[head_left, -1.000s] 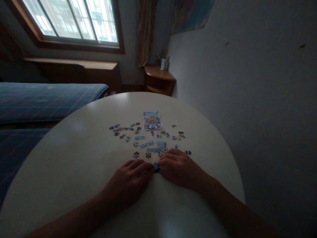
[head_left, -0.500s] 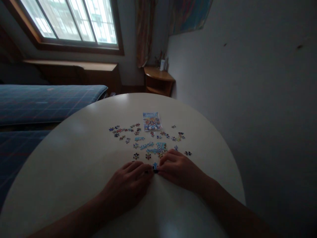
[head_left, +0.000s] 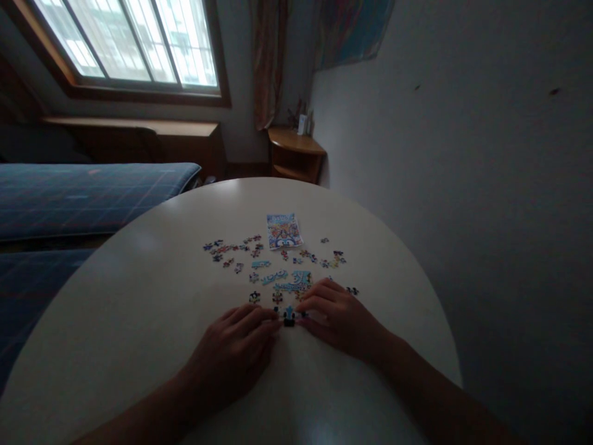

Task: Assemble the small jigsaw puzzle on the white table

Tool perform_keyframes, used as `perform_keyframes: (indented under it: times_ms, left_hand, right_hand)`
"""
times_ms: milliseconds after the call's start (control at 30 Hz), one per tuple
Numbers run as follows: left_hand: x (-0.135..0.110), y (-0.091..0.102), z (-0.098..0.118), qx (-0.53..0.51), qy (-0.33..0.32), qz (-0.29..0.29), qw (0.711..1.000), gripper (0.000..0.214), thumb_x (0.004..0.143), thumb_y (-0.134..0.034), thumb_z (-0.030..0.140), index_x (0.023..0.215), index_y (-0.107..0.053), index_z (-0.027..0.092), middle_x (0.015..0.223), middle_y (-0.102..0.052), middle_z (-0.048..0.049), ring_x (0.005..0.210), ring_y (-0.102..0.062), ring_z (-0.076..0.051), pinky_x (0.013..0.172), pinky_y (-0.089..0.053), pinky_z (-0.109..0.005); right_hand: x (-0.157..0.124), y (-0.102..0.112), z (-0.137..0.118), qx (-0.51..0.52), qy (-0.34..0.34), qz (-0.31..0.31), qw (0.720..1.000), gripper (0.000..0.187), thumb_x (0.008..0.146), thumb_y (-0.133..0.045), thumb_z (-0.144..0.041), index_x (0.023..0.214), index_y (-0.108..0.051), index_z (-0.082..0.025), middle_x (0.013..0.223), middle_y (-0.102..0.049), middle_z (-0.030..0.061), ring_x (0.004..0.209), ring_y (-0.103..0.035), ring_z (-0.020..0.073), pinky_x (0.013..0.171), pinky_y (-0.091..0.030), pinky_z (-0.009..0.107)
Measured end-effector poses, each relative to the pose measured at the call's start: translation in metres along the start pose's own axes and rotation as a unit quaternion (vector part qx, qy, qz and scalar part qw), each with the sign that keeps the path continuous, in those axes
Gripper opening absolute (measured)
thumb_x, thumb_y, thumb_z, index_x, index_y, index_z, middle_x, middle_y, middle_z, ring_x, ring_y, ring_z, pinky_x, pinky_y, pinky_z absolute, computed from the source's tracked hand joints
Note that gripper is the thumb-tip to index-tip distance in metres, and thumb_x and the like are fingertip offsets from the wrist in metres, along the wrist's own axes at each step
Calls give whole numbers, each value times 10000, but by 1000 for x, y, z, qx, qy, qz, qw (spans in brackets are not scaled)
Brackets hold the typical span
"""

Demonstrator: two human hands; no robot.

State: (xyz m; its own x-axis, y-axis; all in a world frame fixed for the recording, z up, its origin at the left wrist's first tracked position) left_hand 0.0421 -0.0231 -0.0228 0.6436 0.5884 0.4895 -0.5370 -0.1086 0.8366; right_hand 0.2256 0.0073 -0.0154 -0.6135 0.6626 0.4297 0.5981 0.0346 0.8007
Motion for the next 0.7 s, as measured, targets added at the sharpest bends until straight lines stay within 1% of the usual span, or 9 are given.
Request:
perform_keyframes:
  times_ms: [133,233,300,333,400,433,500,567,700]
  left_hand:
    - [12,3,-17,-6,60,-9,998,249,922,-503,155,1151,-598,184,1181,-643,-103,1075,-597,-243,880,-565,-415]
    - [36,6,-37,11,86,-24,996,189,911,-553,191,1085,-627,174,1168,-640,-104,1063,-596,-259,888,-552,-462]
    - [51,7,-48,10,72,-25,997,145,924,-565,203,1040,-650,182,1075,-664,-78,986,-611,-236,861,-549,-445]
    - [56,8,-52,12,57,-7,998,129,929,-563,204,1009,-663,188,1047,-669,-68,963,-609,-226,849,-546,-432]
    - [57,10,-57,12,23,30,999,136,939,-558,213,1010,-673,194,1041,-674,-67,948,-607,-211,847,-536,-410]
    - [55,9,-57,13,2,32,999,154,941,-555,207,1038,-673,201,1067,-675,-69,956,-609,-206,860,-530,-408]
    - [47,5,-52,14,-62,-15,998,211,938,-563,222,1123,-664,243,1163,-667,-61,1045,-604,-222,901,-519,-420]
    - [38,1,-48,10,-97,-75,992,265,935,-564,217,1186,-642,253,1280,-630,-56,1188,-558,-244,976,-497,-441]
    - [32,3,-55,16,-101,-127,987,312,968,-526,243,1272,-597,247,1413,-550,-56,1319,-480,-274,1030,-480,-485]
  right_hand:
    - [8,15,19,-29,-51,37,998,151,896,-608,-160,1033,-658,-200,990,-685,72,968,-608,207,873,-514,388]
    - [30,22,32,-63,-97,-18,993,169,850,-651,-114,995,-686,-192,1018,-689,75,989,-621,228,883,-503,400]
    - [46,26,38,-58,-116,-46,991,152,844,-662,-103,956,-709,-195,956,-700,58,911,-642,202,829,-511,356]
    - [52,26,40,-48,-111,-57,991,139,843,-669,-107,934,-717,-200,944,-706,49,877,-646,189,812,-511,342]
    - [58,28,39,-25,-86,-27,996,111,873,-662,-151,942,-726,-209,958,-712,44,885,-644,169,837,-505,330]
    - [57,28,38,-13,-57,-8,998,108,886,-659,-180,962,-727,-212,1000,-707,50,932,-636,168,864,-500,330]
    - [49,21,35,-11,-6,-25,1000,149,904,-655,-245,1033,-728,-245,1082,-695,54,1010,-617,179,894,-495,350]
    - [39,14,34,-22,24,-58,998,200,906,-656,-269,1094,-723,-281,1142,-682,58,1041,-608,190,919,-489,380]
    - [29,9,40,-36,1,-123,992,269,920,-639,-290,1182,-696,-307,1259,-635,76,1132,-578,211,969,-478,416]
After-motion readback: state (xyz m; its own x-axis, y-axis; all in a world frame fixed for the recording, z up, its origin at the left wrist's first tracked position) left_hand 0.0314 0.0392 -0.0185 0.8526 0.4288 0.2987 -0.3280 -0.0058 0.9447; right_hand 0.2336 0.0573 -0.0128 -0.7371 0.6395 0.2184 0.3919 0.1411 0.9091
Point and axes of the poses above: each hand's wrist, its own x-axis towards the middle knuckle, its own y-axis out of the back of the hand, z = x × y, the point moved 5 cm from there along x, towards the middle knuckle
